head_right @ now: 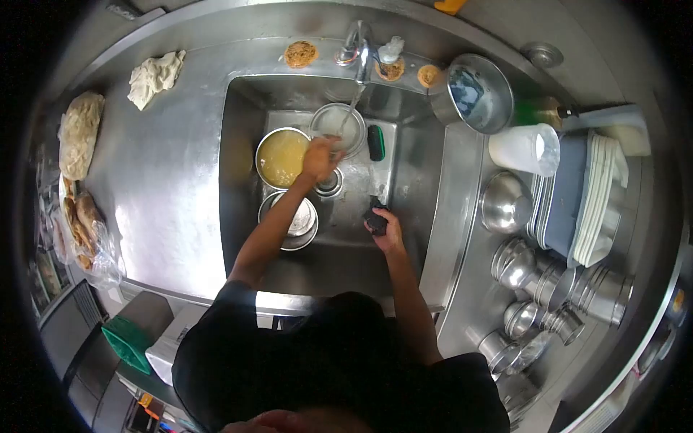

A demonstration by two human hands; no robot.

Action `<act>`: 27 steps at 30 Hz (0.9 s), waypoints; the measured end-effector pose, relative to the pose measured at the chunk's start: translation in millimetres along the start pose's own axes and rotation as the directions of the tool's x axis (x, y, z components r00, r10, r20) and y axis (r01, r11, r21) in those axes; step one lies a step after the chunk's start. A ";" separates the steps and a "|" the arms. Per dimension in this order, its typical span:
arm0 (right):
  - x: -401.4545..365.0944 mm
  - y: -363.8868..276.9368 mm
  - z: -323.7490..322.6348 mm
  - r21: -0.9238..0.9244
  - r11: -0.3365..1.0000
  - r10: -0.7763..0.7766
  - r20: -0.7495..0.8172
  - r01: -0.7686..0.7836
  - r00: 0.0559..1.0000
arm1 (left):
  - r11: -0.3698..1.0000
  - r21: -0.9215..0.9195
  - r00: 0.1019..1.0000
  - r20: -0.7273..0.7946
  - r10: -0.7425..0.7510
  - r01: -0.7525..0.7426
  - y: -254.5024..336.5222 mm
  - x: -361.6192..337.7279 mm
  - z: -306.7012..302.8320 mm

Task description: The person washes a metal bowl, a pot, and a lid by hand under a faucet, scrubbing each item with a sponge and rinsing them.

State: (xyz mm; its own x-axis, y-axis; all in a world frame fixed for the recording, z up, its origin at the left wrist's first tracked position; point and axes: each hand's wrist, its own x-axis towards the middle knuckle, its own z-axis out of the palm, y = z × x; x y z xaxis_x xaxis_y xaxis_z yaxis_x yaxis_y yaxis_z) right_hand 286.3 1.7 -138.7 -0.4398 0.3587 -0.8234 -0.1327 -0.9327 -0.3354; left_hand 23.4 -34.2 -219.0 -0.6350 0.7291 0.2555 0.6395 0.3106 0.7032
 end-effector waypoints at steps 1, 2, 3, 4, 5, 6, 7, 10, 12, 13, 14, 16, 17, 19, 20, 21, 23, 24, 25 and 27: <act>-6.3 1.1 4.8 0.012 1.000 -0.006 0.002 0.006 1.000 | 0.955 0.226 0.981 0.032 0.190 -0.192 -2.3 0.5 22.7; -15.0 -1.5 16.7 0.048 0.999 -0.017 0.041 0.015 0.999 | 0.824 0.430 0.926 0.100 0.364 -0.370 -8.3 2.2 41.2; -19.6 -6.8 24.1 0.080 0.997 -0.031 0.081 0.025 0.996 | 0.820 0.429 0.922 0.099 0.375 -0.380 -15.8 6.4 53.3; -15.2 -9.9 19.9 0.085 0.996 -0.043 0.084 0.036 0.996 | 0.867 0.385 0.876 0.469 0.110 -0.315 -22.2 12.1 63.0; -8.6 -12.2 11.7 -0.024 0.995 -0.093 0.065 0.095 0.994 | 0.898 0.377 0.635 0.757 -0.156 -0.229 -18.3 17.3 65.6; -5.7 -13.5 0.9 -0.131 0.981 -0.141 0.047 0.146 0.989 | 0.898 0.372 0.631 0.761 -0.149 -0.236 -12.8 17.1 68.1; -12.2 -18.4 2.8 -0.118 0.981 -0.147 0.046 0.151 0.988 | 0.896 0.356 0.648 0.754 -0.108 -0.265 -5.2 21.4 62.5; -39.6 -45.0 35.4 -0.138 0.943 -0.303 0.026 0.303 0.953 | 0.946 0.289 0.759 0.646 -0.078 -0.149 23.7 59.8 14.9; -0.6 -52.1 18.4 -0.314 0.762 -0.584 0.046 0.567 0.810 | 0.956 0.029 0.830 0.488 -0.268 0.292 16.0 80.6 6.7; -11.9 -63.3 43.1 -0.432 0.612 -0.689 0.121 0.662 0.715 | 0.828 -0.145 0.774 0.469 -0.425 0.542 -1.9 88.8 13.7; -34.2 -77.9 78.5 -0.532 0.435 -0.765 0.207 0.726 0.610 | 0.765 -0.255 0.764 0.480 -0.431 0.591 1.4 98.4 3.0; -43.2 -87.7 131.4 -0.568 0.465 -0.683 0.258 0.679 0.684 | 0.701 -0.347 0.758 0.490 -0.430 0.623 41.0 121.7 -37.5; -29.0 -82.9 147.9 -0.596 0.069 -0.735 0.512 0.800 0.445 | 0.579 -0.455 0.733 0.489 -0.472 0.677 77.6 126.0 -62.0; -13.4 -77.5 192.7 -0.473 -0.622 -0.464 0.865 0.625 0.193 | 0.352 -0.709 0.742 0.359 -0.566 0.611 104.9 135.6 -49.2; -8.3 -74.3 206.4 -0.410 -0.733 -0.435 0.896 0.543 0.088 | 0.243 -0.759 0.749 0.438 -0.497 0.604 122.1 133.6 -65.4; -5.1 -79.2 214.2 -0.406 -0.730 -0.440 0.895 0.550 0.077 | 0.128 -0.795 0.761 0.500 -0.414 0.593 137.4 134.3 -85.2; 16.1 -101.9 226.3 -0.483 -0.609 -0.554 0.827 0.630 0.099 | 0.550 -0.398 0.677 0.477 -0.560 0.735 146.4 132.9 -120.0; 26.8 -110.8 229.2 -0.540 -0.323 -0.671 0.710 0.777 0.215 | 0.557 -0.301 0.628 0.479 -0.614 0.774 151.6 133.5 -132.0; 27.0 -122.2 226.0 -0.570 0.075 -0.667 0.581 0.818 0.466 | 0.565 -0.284 0.625 0.478 -0.617 0.775 144.8 125.1 -132.8; 27.8 -103.5 220.9 -0.368 0.258 -0.776 0.472 0.893 0.419 | -0.052 -0.881 0.784 0.444 -0.434 0.470 134.8 129.0 -120.8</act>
State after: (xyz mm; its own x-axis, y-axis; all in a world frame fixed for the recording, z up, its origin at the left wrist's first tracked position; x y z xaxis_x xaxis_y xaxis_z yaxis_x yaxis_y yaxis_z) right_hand 91.6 99.7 -25.8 -0.5004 0.8557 0.1316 -0.1004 0.0936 -0.9905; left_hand -24.6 28.0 -11.1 -0.5830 0.7073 -0.3998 -0.7137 -0.2108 0.6680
